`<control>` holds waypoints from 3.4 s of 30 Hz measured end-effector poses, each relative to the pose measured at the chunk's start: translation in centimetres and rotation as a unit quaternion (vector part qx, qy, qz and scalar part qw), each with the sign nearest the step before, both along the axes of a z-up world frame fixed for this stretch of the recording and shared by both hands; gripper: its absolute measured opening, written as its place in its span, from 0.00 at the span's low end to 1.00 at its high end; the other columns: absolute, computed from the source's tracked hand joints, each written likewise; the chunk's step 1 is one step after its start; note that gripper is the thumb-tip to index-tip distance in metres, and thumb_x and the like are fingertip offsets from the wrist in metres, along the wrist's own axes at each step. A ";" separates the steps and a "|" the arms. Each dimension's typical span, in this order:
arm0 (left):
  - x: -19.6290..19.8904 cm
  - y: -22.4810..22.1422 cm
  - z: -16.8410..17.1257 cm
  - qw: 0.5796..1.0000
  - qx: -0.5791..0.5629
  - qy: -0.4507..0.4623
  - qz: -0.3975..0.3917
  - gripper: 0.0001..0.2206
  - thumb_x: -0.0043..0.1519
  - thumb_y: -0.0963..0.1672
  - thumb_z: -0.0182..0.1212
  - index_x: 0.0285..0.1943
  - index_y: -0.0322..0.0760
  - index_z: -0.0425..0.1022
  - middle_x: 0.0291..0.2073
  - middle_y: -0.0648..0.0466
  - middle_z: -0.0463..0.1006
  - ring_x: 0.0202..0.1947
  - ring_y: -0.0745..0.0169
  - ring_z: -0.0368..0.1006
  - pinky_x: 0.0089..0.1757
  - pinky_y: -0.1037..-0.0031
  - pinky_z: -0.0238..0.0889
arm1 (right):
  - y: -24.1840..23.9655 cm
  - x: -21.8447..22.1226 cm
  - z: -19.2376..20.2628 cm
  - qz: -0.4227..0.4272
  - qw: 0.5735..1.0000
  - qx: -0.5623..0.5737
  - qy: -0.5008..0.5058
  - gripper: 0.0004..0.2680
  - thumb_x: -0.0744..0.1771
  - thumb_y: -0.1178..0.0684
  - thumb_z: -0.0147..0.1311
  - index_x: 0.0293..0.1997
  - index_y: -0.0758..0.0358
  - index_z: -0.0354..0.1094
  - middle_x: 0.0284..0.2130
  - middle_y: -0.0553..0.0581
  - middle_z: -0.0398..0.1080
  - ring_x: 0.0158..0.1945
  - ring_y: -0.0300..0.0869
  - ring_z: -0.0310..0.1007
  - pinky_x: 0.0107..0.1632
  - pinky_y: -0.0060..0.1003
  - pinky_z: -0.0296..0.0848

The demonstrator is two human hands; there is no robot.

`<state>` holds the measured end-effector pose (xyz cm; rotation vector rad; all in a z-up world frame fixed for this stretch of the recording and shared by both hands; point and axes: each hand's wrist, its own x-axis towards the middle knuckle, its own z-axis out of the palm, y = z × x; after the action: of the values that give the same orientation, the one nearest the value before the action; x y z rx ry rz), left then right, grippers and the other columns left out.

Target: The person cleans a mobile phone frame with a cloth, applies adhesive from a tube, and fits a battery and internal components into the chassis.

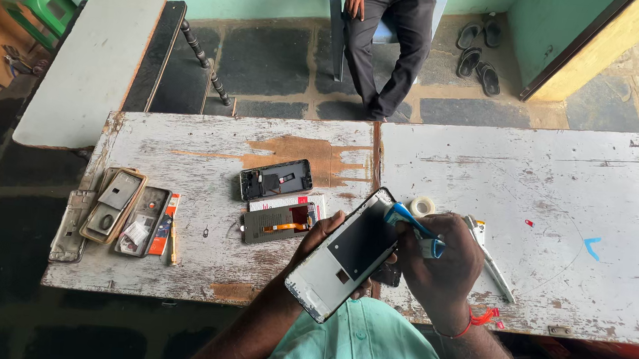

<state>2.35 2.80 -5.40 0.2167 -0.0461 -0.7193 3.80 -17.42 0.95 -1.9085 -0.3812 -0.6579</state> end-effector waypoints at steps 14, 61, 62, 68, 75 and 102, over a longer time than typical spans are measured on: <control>0.3 0.4 -0.7 0.999 0.032 0.018 -0.009 0.32 0.72 0.59 0.44 0.67 0.27 0.68 0.44 0.36 0.82 0.31 0.38 0.81 0.31 0.58 0.75 | 0.3 -0.1 0.0 0.030 0.999 -0.009 -0.010 0.07 0.63 0.62 0.65 0.37 0.63 0.68 0.29 0.53 0.73 0.30 0.36 0.76 0.32 0.31 0.70; -0.2 0.0 -0.3 0.994 0.102 -0.041 0.006 0.35 0.73 0.60 0.43 0.56 0.20 0.73 0.31 0.37 0.81 0.28 0.45 0.80 0.33 0.63 0.76 | 1.3 -2.2 0.8 0.130 0.989 -0.061 -0.037 0.07 0.62 0.62 0.65 0.35 0.62 0.67 0.27 0.54 0.73 0.29 0.37 0.75 0.30 0.32 0.71; -0.3 0.0 0.0 0.993 0.105 -0.045 0.016 0.34 0.73 0.60 0.43 0.58 0.21 0.72 0.31 0.38 0.81 0.28 0.46 0.80 0.32 0.64 0.76 | 1.4 -2.2 0.8 0.134 0.988 -0.060 -0.039 0.07 0.62 0.62 0.65 0.36 0.62 0.67 0.28 0.54 0.73 0.29 0.38 0.75 0.30 0.32 0.71; -0.1 -0.1 0.8 0.994 0.103 0.005 0.034 0.31 0.73 0.57 0.46 0.62 0.23 0.70 0.34 0.40 0.81 0.27 0.51 0.80 0.30 0.66 0.76 | 1.5 -2.4 0.5 0.137 0.987 -0.065 -0.045 0.08 0.61 0.63 0.65 0.36 0.62 0.67 0.28 0.54 0.74 0.30 0.38 0.75 0.31 0.32 0.71; -0.1 -0.3 1.1 0.992 0.114 0.032 0.044 0.27 0.73 0.56 0.47 0.62 0.28 0.72 0.38 0.43 0.82 0.31 0.55 0.81 0.33 0.68 0.77 | 1.5 -2.4 0.6 0.149 0.986 -0.062 -0.047 0.08 0.61 0.63 0.65 0.36 0.63 0.67 0.29 0.54 0.74 0.31 0.38 0.75 0.31 0.31 0.71; 0.8 -0.5 -2.3 0.991 0.103 0.044 0.075 0.21 0.73 0.54 0.51 0.55 0.31 0.74 0.40 0.49 0.81 0.37 0.64 0.80 0.38 0.74 0.75 | 1.9 -3.2 0.9 0.195 0.978 -0.067 -0.034 0.11 0.57 0.64 0.65 0.36 0.63 0.69 0.28 0.55 0.73 0.31 0.41 0.75 0.32 0.34 0.72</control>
<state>3.11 2.32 -7.67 0.3812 0.1283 -0.5836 0.58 -15.53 1.87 -1.8665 -0.8379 -0.4429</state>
